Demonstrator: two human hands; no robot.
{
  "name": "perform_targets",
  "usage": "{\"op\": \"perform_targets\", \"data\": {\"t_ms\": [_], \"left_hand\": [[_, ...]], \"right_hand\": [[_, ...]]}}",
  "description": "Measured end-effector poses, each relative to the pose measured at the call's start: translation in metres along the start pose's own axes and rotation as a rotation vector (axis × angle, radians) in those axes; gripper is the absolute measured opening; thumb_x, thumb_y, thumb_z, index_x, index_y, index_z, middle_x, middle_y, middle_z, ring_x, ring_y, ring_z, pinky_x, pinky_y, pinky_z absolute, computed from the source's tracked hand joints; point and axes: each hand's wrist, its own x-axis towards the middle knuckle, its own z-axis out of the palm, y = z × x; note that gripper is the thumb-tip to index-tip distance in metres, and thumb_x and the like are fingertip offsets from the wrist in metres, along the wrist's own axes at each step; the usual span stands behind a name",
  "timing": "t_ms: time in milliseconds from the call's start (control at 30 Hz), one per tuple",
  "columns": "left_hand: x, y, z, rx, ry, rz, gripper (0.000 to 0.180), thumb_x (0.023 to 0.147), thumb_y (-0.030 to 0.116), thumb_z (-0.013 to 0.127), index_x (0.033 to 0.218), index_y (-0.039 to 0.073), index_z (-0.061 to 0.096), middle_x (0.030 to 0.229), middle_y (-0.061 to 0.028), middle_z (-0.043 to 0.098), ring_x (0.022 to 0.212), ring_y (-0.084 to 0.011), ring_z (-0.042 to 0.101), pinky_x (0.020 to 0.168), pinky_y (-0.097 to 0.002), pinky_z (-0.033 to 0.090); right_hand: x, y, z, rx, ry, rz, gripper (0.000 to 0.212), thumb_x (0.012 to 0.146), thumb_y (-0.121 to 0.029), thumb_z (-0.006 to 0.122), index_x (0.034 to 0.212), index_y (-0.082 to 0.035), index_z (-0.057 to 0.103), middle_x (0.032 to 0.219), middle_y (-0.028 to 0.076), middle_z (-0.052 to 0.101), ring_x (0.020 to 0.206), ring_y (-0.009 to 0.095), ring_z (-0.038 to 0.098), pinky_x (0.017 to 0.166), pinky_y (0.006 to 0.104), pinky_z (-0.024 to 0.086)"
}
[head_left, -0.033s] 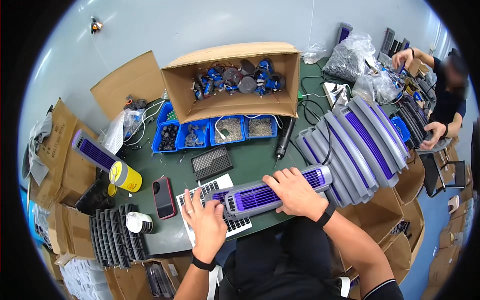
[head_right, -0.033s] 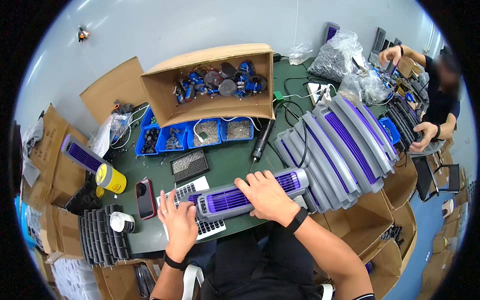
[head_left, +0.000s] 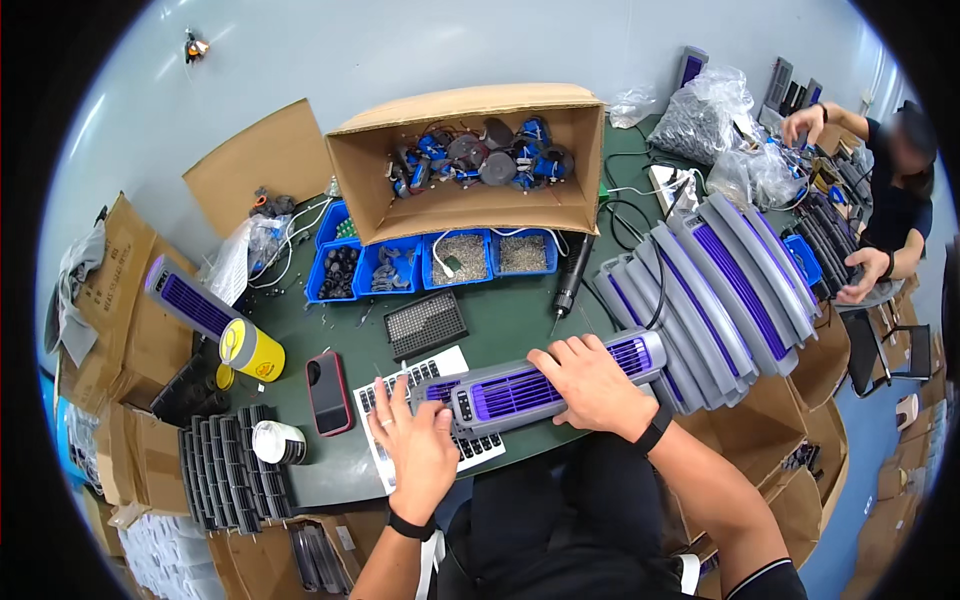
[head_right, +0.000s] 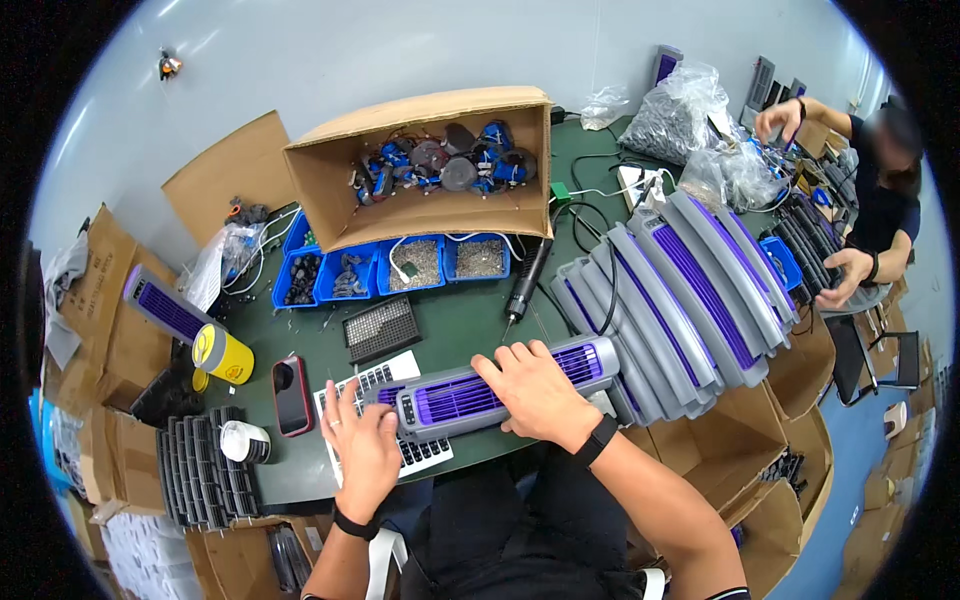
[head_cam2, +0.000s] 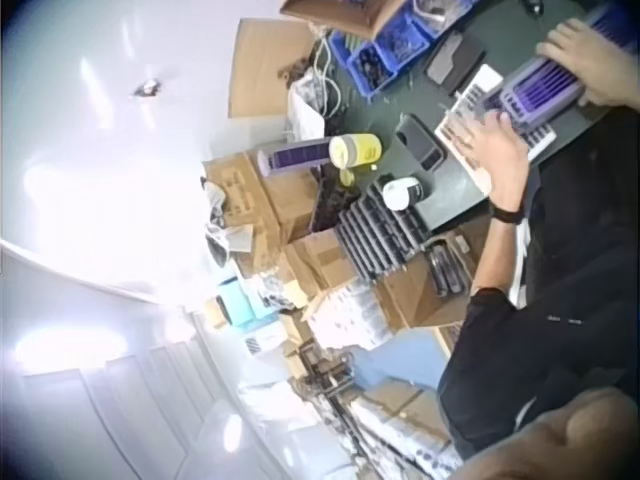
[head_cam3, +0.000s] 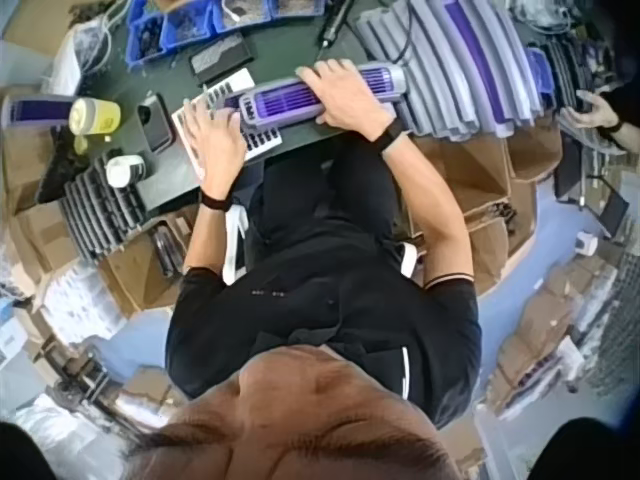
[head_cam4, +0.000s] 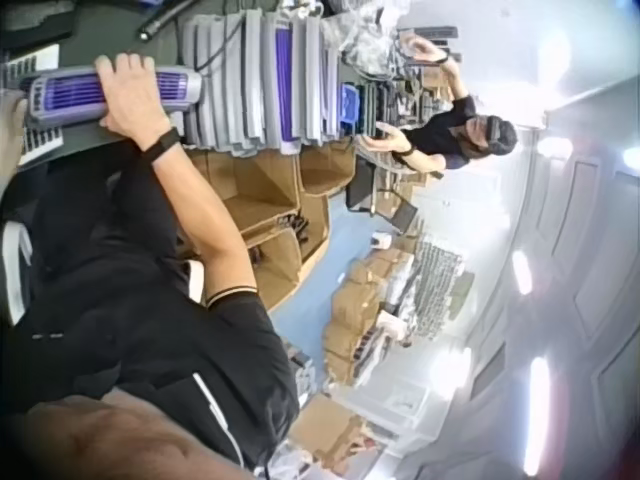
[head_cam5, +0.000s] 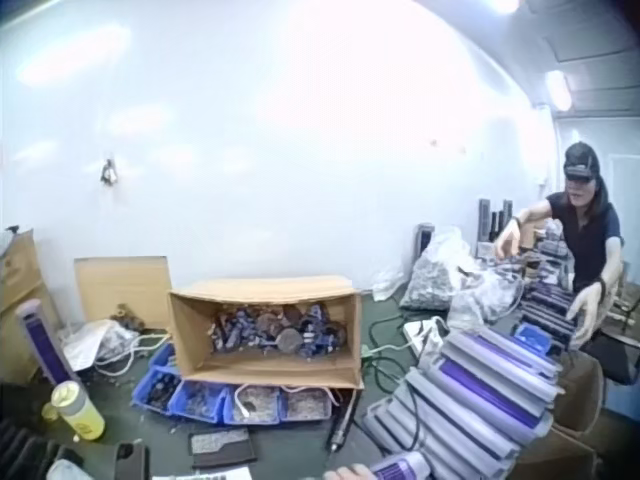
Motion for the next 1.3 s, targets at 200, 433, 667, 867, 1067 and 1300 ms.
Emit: {"op": "perform_targets", "data": {"t_ms": [200,433,667,867,1067,1300], "left_hand": [[0.007,-0.003,0.001,-0.037,-0.008,-0.05,0.011,0.091,0.008,0.073,0.097,-0.001,0.073,0.152,-0.0297,0.049,0.158,-0.0541,0.022,0.123,-0.0723,0.014],[0.023,-0.023,-0.012,-0.084,0.121,0.08,0.026,0.092,0.001,0.07,0.116,0.009,0.073,0.121,-0.0101,0.067,0.131,-0.0364,0.056,0.12,-0.0579,0.03],[0.037,-0.017,-0.031,-0.117,-0.101,0.301,0.031,0.09,-0.003,0.071,0.117,0.011,0.073,0.088,-0.0017,0.072,0.109,-0.0285,0.064,0.117,-0.0577,0.033],[0.041,-0.018,-0.027,-0.107,-0.108,0.34,0.032,0.089,-0.002,0.073,0.117,0.012,0.073,0.085,-0.0003,0.072,0.107,-0.0276,0.064,0.116,-0.0573,0.034],[0.038,-0.02,-0.022,-0.055,-0.102,0.321,0.029,0.089,0.0,0.074,0.116,0.012,0.073,0.085,-0.0006,0.073,0.107,-0.0269,0.064,0.115,-0.057,0.034],[0.028,-0.024,-0.014,0.033,0.045,0.412,0.026,0.085,0.005,0.081,0.11,0.011,0.075,0.086,-0.0016,0.074,0.106,-0.0251,0.066,0.112,-0.0555,0.037]], "right_hand": [[-0.006,0.001,-0.003,0.003,0.012,-0.008,0.094,0.061,-0.026,0.1,0.142,-0.006,0.055,0.126,0.013,0.064,0.12,0.033,0.062,0.107,0.0448,0.045],[-0.008,0.003,0.001,0.01,0.026,0.009,0.093,0.061,-0.023,0.099,0.141,-0.006,0.055,0.121,0.013,0.064,0.116,0.033,0.062,0.103,0.0444,0.045],[-0.006,0.006,0.003,0.018,0.041,0.004,0.092,0.062,-0.023,0.098,0.141,-0.006,0.055,0.119,0.012,0.064,0.114,0.033,0.062,0.102,0.0438,0.045],[-0.006,0.006,0.004,0.016,0.035,0.012,0.091,0.062,-0.023,0.099,0.141,-0.007,0.055,0.12,0.012,0.064,0.115,0.032,0.062,0.102,0.0431,0.045],[-0.003,0.007,0.002,0.025,0.038,0.002,0.091,0.062,-0.022,0.098,0.141,-0.007,0.056,0.118,0.012,0.064,0.113,0.032,0.062,0.1,0.0426,0.045],[-0.006,0.006,0.005,0.038,0.079,-0.007,0.09,0.062,-0.019,0.097,0.141,-0.007,0.056,0.113,0.012,0.063,0.109,0.031,0.062,0.098,0.043,0.045]]}}
